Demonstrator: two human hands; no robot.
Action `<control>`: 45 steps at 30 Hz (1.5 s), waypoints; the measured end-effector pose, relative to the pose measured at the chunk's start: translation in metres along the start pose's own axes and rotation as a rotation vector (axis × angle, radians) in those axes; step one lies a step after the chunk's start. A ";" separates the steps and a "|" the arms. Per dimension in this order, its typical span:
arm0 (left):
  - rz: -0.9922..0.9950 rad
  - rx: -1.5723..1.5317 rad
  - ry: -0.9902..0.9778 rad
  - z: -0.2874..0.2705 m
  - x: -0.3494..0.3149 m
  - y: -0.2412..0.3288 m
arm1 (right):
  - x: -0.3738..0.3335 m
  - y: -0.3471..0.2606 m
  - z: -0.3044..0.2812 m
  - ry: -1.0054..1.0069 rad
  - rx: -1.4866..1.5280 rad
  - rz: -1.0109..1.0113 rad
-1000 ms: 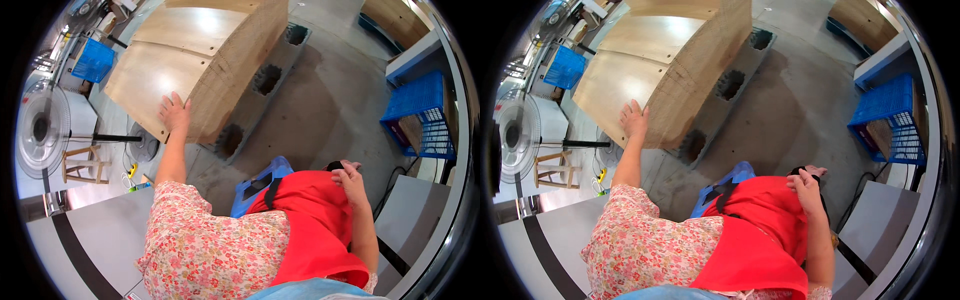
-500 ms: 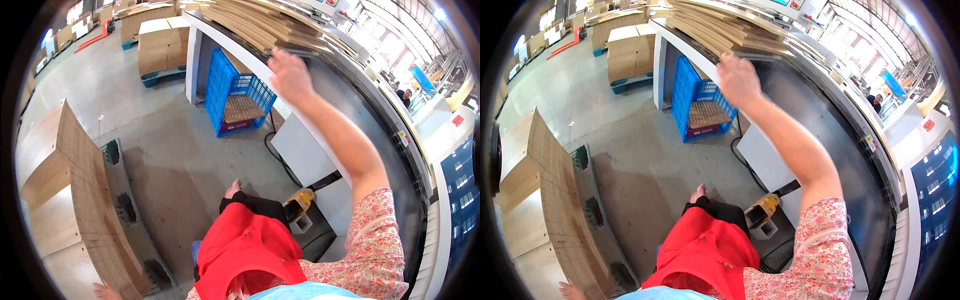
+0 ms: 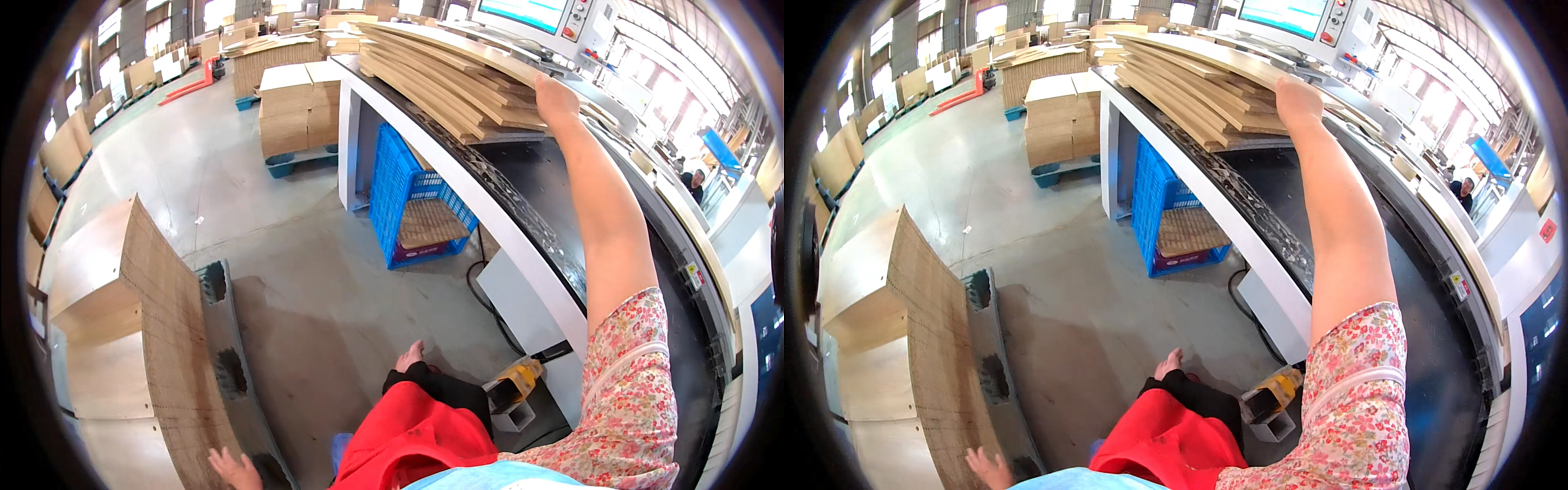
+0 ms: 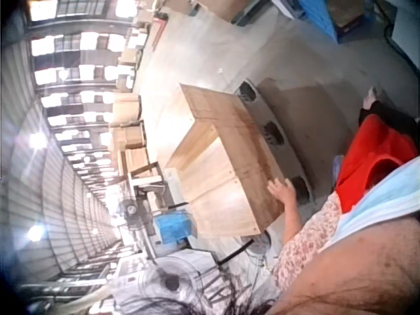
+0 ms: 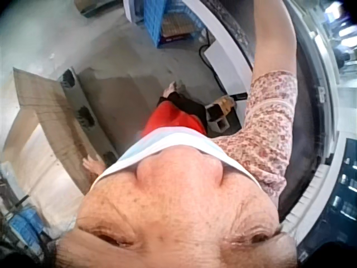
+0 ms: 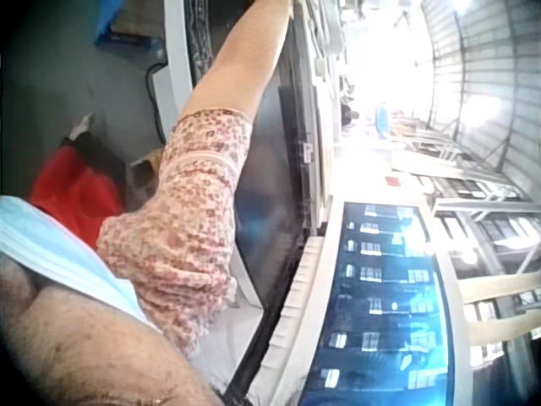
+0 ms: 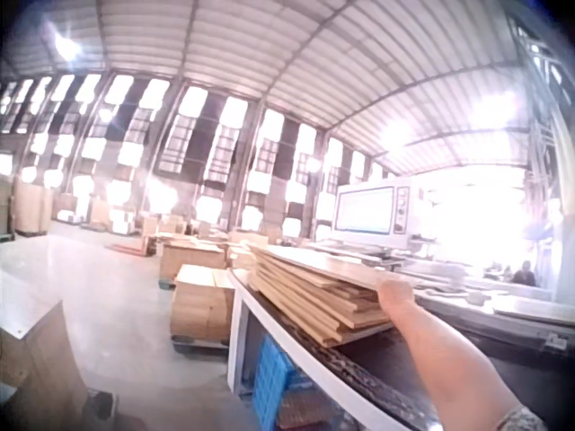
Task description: The person edges wooden panels by feeding them one by one into an edge banding machine and stacking the finished panels on a pallet.
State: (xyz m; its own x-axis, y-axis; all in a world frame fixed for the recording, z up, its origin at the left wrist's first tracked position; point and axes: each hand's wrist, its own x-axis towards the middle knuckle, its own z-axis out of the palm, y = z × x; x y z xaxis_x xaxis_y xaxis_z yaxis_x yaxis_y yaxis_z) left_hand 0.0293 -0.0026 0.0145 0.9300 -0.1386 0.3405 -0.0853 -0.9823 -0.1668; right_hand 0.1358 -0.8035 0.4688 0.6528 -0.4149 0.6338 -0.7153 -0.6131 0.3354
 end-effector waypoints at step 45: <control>1.032 -0.915 -2.120 -0.397 0.021 0.479 | -0.567 0.182 -0.267 -0.449 0.512 0.134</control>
State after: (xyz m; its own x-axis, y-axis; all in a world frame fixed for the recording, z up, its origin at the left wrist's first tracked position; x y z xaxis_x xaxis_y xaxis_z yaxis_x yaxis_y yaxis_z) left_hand -0.1338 -0.5262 0.3091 -0.5301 -0.6648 -0.5263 -0.0412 -0.5998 0.7991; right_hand -0.4311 -0.5004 0.3572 0.6861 -0.6795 0.2599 -0.6611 -0.7314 -0.1671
